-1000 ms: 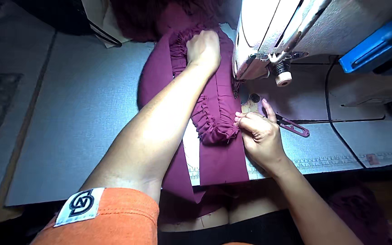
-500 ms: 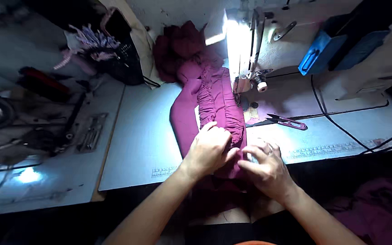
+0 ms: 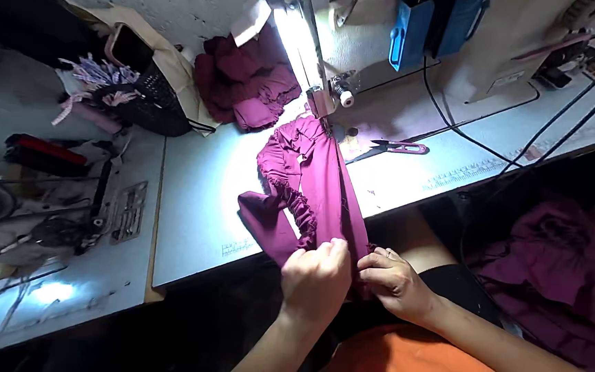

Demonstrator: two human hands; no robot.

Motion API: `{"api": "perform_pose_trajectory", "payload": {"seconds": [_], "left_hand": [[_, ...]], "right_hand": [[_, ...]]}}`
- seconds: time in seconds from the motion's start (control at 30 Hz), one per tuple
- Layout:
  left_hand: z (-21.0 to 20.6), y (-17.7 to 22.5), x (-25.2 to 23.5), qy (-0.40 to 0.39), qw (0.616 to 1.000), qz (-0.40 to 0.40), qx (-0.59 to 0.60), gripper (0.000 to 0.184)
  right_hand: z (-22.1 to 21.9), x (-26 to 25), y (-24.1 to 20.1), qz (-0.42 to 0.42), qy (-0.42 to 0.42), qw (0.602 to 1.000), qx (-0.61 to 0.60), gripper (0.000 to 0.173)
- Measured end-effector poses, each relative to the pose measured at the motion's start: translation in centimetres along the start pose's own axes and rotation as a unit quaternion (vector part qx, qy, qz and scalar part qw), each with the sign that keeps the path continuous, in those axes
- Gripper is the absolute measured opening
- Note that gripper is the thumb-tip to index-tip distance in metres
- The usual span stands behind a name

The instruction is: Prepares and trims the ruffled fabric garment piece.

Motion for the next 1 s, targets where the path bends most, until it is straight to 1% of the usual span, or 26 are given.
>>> {"api": "perform_pose_trajectory", "payload": {"seconds": [0.1, 0.2, 0.33, 0.47, 0.57, 0.73, 0.8, 0.83, 0.87, 0.9, 0.93, 0.97, 1.0], "left_hand": [[-1.8, 1.4, 1.1, 0.009, 1.000, -0.005, 0.027, 0.023], [-2.7, 1.8, 1.3, 0.000, 1.000, -0.003, 0.008, 0.023], [-3.0, 2.0, 1.1, -0.013, 1.000, 0.003, 0.011, 0.019], [-3.2, 2.7, 0.8, -0.002, 0.999, 0.000, 0.032, 0.018], [-4.0, 2.8, 1.2, -0.012, 1.000, 0.000, 0.023, 0.017], [-4.9, 2.7, 1.7, -0.032, 0.999, 0.016, 0.037, 0.023], [-5.1, 2.6, 1.7, -0.044, 0.998, 0.028, 0.040, 0.028], [-5.1, 2.5, 1.7, -0.048, 0.998, 0.033, 0.039, 0.027], [-5.2, 2.5, 1.6, -0.050, 0.997, 0.037, 0.037, 0.021], [-5.1, 2.4, 1.6, -0.044, 0.998, 0.039, 0.037, 0.015], [-4.8, 2.3, 1.4, -0.036, 0.998, 0.041, 0.041, 0.013], [-4.4, 2.1, 1.1, -0.026, 0.997, 0.043, 0.054, 0.015], [-3.8, 1.8, 0.8, -0.018, 0.996, 0.045, 0.071, 0.016]], "right_hand": [[-0.5, 0.3, -0.4, 0.018, -0.007, 1.000, 0.011, 0.021], [-1.3, 1.3, -0.7, 0.034, -0.029, 0.999, 0.020, 0.022], [-1.6, 1.7, -0.5, 0.035, -0.043, 0.998, 0.024, 0.021], [-1.5, 1.6, -0.7, 0.050, -0.026, 0.998, 0.033, 0.019], [-1.7, 1.6, -0.6, 0.049, -0.031, 0.998, 0.032, 0.020], [-1.5, 1.7, -0.4, 0.048, -0.035, 0.997, 0.042, 0.019], [-1.4, 1.8, -0.6, 0.060, -0.050, 0.995, 0.055, 0.020], [-1.4, 1.9, -0.9, 0.070, -0.068, 0.994, 0.046, 0.021], [-1.4, 2.0, -1.3, 0.078, -0.096, 0.992, 0.020, 0.023], [-1.3, 2.0, -1.7, 0.077, -0.131, 0.988, -0.021, 0.025], [-0.8, 1.5, -2.1, 0.059, -0.159, 0.982, -0.083, 0.028], [0.0, 0.4, -2.2, 0.027, -0.158, 0.976, -0.150, 0.030], [1.3, -1.6, -2.1, -0.002, -0.130, 0.972, -0.197, 0.032]]}}
Point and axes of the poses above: each hand's wrist, its own x-axis away from the middle knuckle, its own z-axis out of the back of the hand, y = z × x, the point moved 9 cm from there along -x, towards the middle knuckle, and after that the axes turned 10 degrees about y, right-handed, at the moved point
